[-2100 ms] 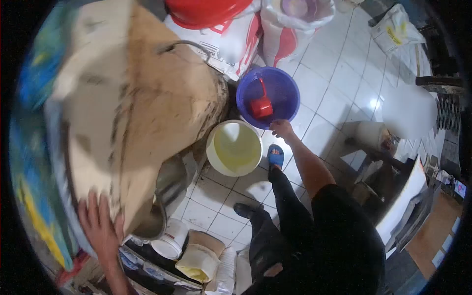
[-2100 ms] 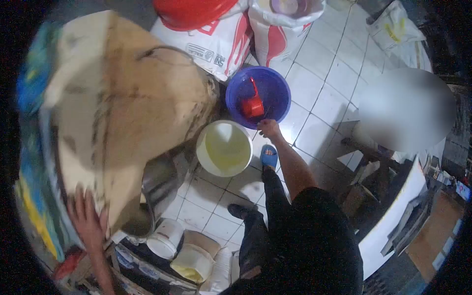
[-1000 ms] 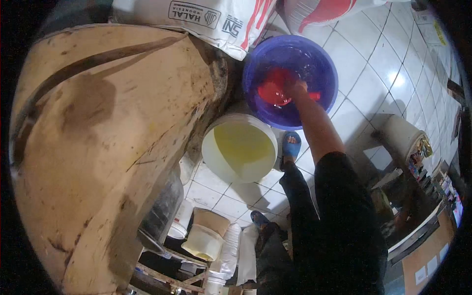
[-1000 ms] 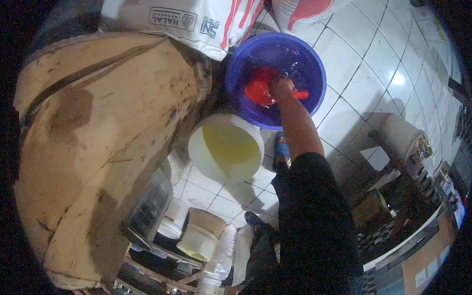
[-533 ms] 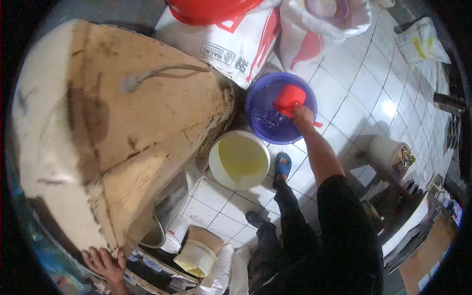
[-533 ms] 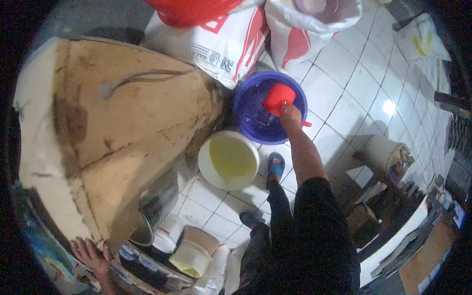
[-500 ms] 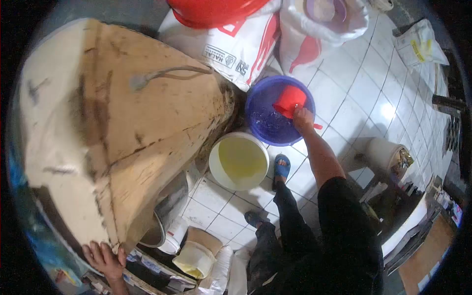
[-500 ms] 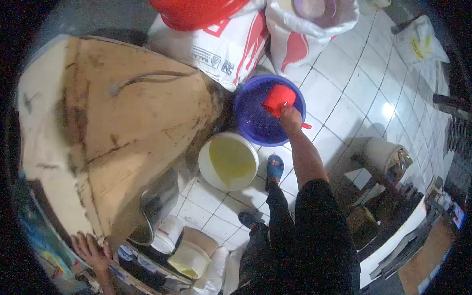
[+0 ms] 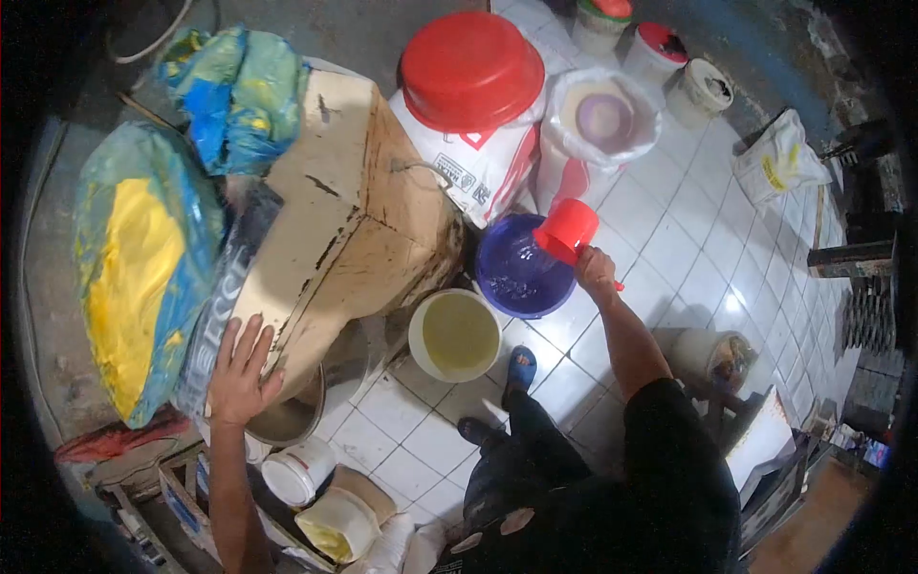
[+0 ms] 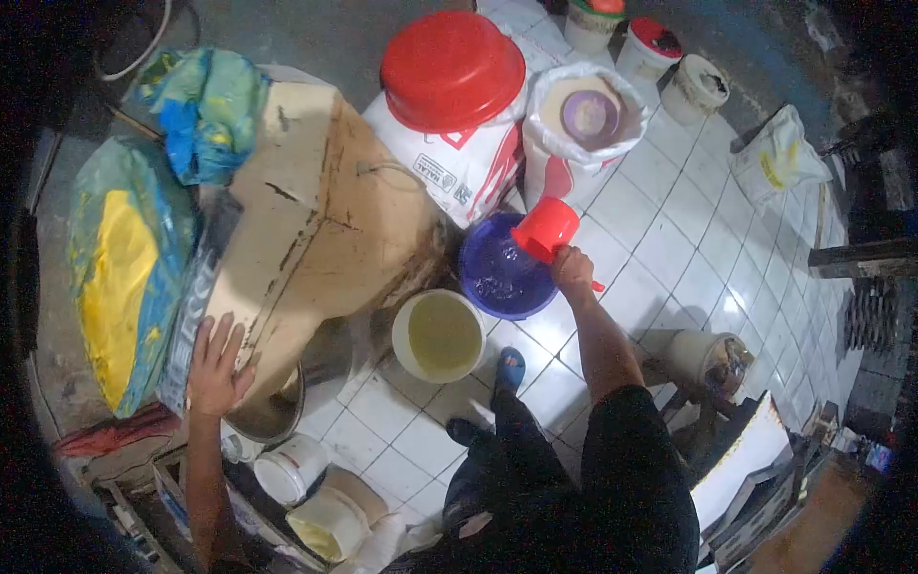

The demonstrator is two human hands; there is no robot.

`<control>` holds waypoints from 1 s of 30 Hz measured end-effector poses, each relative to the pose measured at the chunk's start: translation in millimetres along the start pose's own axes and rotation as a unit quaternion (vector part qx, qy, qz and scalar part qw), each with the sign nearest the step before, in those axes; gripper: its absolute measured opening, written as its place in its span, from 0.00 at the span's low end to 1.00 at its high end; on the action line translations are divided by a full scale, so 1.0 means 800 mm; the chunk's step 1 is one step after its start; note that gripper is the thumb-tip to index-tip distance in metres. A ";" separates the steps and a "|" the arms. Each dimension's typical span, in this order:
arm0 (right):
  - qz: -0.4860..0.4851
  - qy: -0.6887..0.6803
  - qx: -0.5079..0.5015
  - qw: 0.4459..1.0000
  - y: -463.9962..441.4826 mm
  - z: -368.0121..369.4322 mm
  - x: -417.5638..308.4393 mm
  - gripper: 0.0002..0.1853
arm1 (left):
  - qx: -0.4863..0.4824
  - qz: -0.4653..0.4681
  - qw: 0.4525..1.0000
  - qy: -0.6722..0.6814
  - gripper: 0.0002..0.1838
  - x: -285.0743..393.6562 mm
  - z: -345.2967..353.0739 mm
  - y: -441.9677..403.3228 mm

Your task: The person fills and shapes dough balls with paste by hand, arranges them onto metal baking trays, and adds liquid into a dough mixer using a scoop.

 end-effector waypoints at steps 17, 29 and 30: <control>-0.007 -0.047 -0.001 0.999 0.057 -0.192 -0.043 0.18 | 0.047 -0.098 0.983 0.149 0.37 0.138 -0.036 0.076; -0.002 -0.487 -0.217 0.846 0.195 -0.221 -0.163 0.11 | -0.090 -0.617 0.527 0.577 0.33 0.516 0.341 0.653; -0.009 -0.485 -0.222 0.846 0.221 -0.224 -0.190 0.11 | -0.065 -0.617 0.524 0.583 0.32 0.546 0.374 0.709</control>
Point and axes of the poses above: each hand's wrist, its own y-axis away from the middle knuckle, its own z-axis out of the palm, x = y × z, the point moved 10 cm from there along -y, towards the middle knuckle, and after that the axes turned 1 degree about z, right-handed, at the moved point
